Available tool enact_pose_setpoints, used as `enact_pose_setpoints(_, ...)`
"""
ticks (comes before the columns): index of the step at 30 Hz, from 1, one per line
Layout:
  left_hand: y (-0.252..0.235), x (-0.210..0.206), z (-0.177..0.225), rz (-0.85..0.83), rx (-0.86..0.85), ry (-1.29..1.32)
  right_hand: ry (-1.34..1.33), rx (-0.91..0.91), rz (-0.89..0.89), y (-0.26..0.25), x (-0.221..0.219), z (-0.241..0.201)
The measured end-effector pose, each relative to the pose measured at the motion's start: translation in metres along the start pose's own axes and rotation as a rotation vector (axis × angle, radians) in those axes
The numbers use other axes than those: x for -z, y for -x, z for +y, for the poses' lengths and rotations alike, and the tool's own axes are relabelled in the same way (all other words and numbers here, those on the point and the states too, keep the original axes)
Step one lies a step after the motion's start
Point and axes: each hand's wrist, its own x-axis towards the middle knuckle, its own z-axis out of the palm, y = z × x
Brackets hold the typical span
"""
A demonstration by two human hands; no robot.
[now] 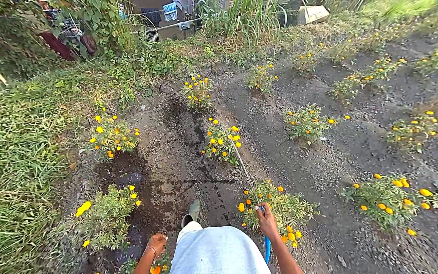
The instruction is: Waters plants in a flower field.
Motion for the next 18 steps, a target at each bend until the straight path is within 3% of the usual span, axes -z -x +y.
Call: enact_pose_setpoints(18, 0.0001, -0.0002, 0.0064, -0.013, -0.024, -0.016, -0.003, 0.044, 0.010, 0.0033, 0.0038, 0.0058)
